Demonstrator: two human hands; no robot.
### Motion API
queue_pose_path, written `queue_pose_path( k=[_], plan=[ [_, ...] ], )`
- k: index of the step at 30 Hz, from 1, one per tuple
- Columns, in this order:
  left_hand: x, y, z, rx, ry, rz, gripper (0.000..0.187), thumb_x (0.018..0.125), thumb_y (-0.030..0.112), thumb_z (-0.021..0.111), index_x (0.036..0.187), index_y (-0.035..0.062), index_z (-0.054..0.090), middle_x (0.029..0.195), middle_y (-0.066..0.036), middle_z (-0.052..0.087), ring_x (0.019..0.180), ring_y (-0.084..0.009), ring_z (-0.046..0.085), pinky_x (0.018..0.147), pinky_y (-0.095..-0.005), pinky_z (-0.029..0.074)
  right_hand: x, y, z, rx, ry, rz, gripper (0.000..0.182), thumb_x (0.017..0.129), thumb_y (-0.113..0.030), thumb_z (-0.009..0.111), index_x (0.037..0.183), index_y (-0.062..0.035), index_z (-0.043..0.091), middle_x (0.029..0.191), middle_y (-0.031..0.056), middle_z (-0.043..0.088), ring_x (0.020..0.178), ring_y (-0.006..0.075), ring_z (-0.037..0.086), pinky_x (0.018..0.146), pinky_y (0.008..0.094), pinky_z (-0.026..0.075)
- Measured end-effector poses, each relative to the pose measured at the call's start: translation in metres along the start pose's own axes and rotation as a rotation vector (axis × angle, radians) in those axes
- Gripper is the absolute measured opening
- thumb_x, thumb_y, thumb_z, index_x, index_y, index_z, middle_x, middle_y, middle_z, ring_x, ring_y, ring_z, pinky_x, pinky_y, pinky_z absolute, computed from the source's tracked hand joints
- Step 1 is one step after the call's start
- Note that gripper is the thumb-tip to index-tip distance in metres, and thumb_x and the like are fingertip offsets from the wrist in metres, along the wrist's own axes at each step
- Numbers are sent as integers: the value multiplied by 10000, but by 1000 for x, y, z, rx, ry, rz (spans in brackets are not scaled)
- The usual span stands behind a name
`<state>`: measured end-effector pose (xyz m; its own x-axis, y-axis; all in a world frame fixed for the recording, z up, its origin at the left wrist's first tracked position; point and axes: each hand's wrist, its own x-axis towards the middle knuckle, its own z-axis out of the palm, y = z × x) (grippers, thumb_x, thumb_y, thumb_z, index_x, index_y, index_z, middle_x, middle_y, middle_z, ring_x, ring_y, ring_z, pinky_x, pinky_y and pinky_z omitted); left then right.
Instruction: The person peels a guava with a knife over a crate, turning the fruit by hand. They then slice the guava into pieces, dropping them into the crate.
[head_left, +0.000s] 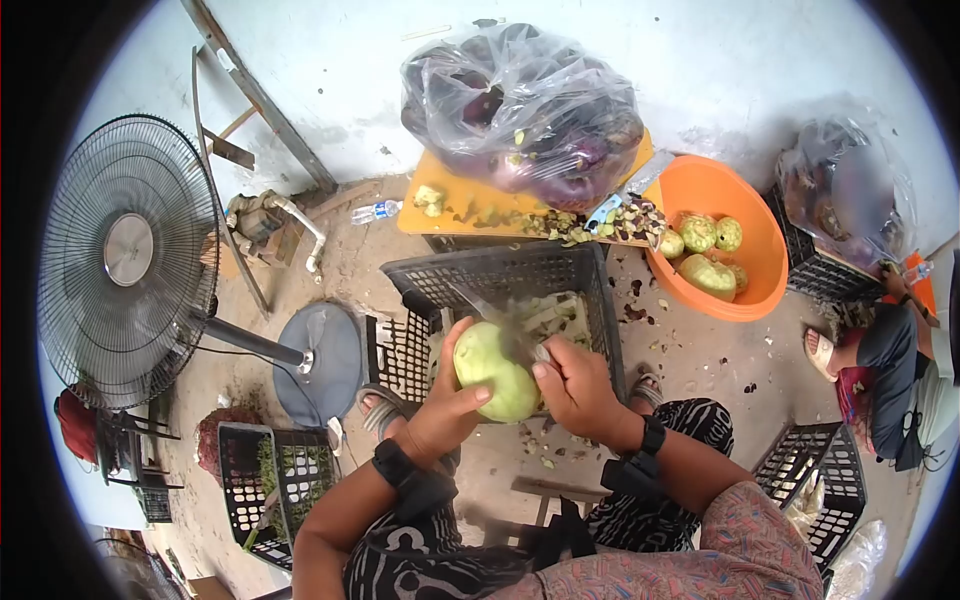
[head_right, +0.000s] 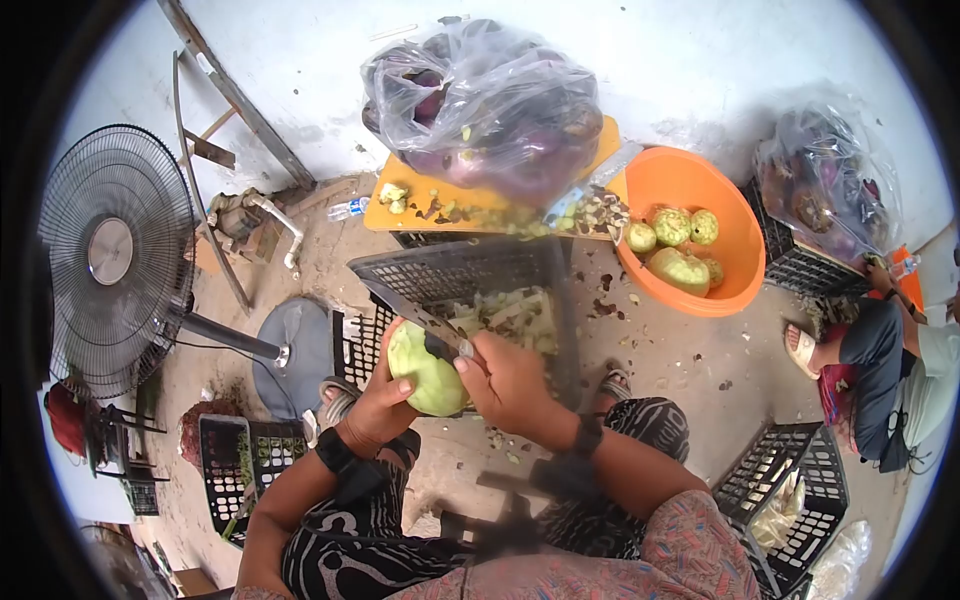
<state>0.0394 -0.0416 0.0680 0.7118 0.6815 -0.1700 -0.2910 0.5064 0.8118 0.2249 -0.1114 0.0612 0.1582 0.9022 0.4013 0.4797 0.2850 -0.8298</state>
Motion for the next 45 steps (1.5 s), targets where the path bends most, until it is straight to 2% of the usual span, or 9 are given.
queue_pose_path(
  k=[2, 9, 12, 15, 17, 24, 26, 35, 45],
  plan=[
    [0, 2, 0, 21, 11, 16, 928, 763, 215, 740, 1482, 197, 153, 1408, -82, 343, 1298, -275, 391, 1048, -455, 392, 3, -3, -1, 103, 51, -18, 153, 877, -158, 580, 826, -24, 527, 668, 146, 521, 594, 351, 528, 537, 397, 407],
    [3, 7, -11, -74, 60, 78, 882, 736, 204, 745, 1452, 187, 230, 1366, -75, 402, 1264, -268, 436, 1045, -434, 394, 2, 2, -15, -110, -128, -168, 144, 859, -185, 602, 819, -55, 556, 689, 107, 565, 621, 328, 567, 547, 415, 438],
    [1, 5, -7, -16, 54, 172, 864, 764, 270, 737, 1462, 138, 244, 1327, -79, 449, 1216, -245, 488, 1025, -418, 415, 1, 1, -14, -130, -148, -201, 151, 855, -201, 619, 811, -69, 563, 683, 82, 576, 616, 312, 575, 541, 411, 448],
    [2, 3, -7, -5, 19, 211, 924, 746, 251, 754, 1481, 149, 203, 1327, -67, 440, 1204, -233, 489, 1025, -412, 414, 2, 1, -12, -119, -83, -245, 184, 850, -219, 639, 789, -67, 555, 669, 79, 577, 598, 306, 579, 523, 400, 443],
    [1, 4, -7, 63, 73, 186, 962, 722, 226, 771, 1482, 160, 186, 1319, -61, 435, 1199, -231, 483, 1017, -409, 418, 3, 1, -14, -122, -131, -286, 189, 816, -129, 659, 951, 2, 638, 682, 104, 597, 552, 286, 586, 511, 347, 473],
    [-1, 11, 0, 73, 100, 160, 951, 680, 113, 750, 1458, 190, 209, 1332, -49, 420, 1245, -228, 434, 1052, -392, 379, 3, -1, -15, -105, -165, -255, 163, 813, -137, 665, 917, -14, 643, 634, 94, 570, 524, 278, 572, 486, 340, 456],
    [0, 11, 0, 65, 115, 157, 923, 687, 102, 739, 1448, 180, 223, 1328, -54, 424, 1235, -228, 444, 1048, -391, 383, 3, -1, -15, -77, -156, -191, 201, 846, -234, 652, 744, -81, 569, 653, 80, 579, 569, 309, 579, 498, 387, 441],
    [3, 31, 14, 54, 79, 213, 813, 731, 67, 704, 1414, 134, 270, 1281, -71, 454, 1201, -219, 469, 1018, -380, 404, 16, -2, -17, -145, -25, -264, 165, 811, -213, 695, 778, -79, 605, 658, 90, 592, 554, 309, 583, 489, 384, 438],
    [-27, 89, 58, 200, 139, 254, 780, 764, 43, 706, 1407, 130, 274, 1268, -88, 469, 1183, -231, 488, 997, -390, 431, 29, -61, -21, 7, 93, -288, 154, 829, -166, 682, 787, -45, 597, 634, 116, 565, 544, 306, 574, 486, 366, 423]
  ],
)
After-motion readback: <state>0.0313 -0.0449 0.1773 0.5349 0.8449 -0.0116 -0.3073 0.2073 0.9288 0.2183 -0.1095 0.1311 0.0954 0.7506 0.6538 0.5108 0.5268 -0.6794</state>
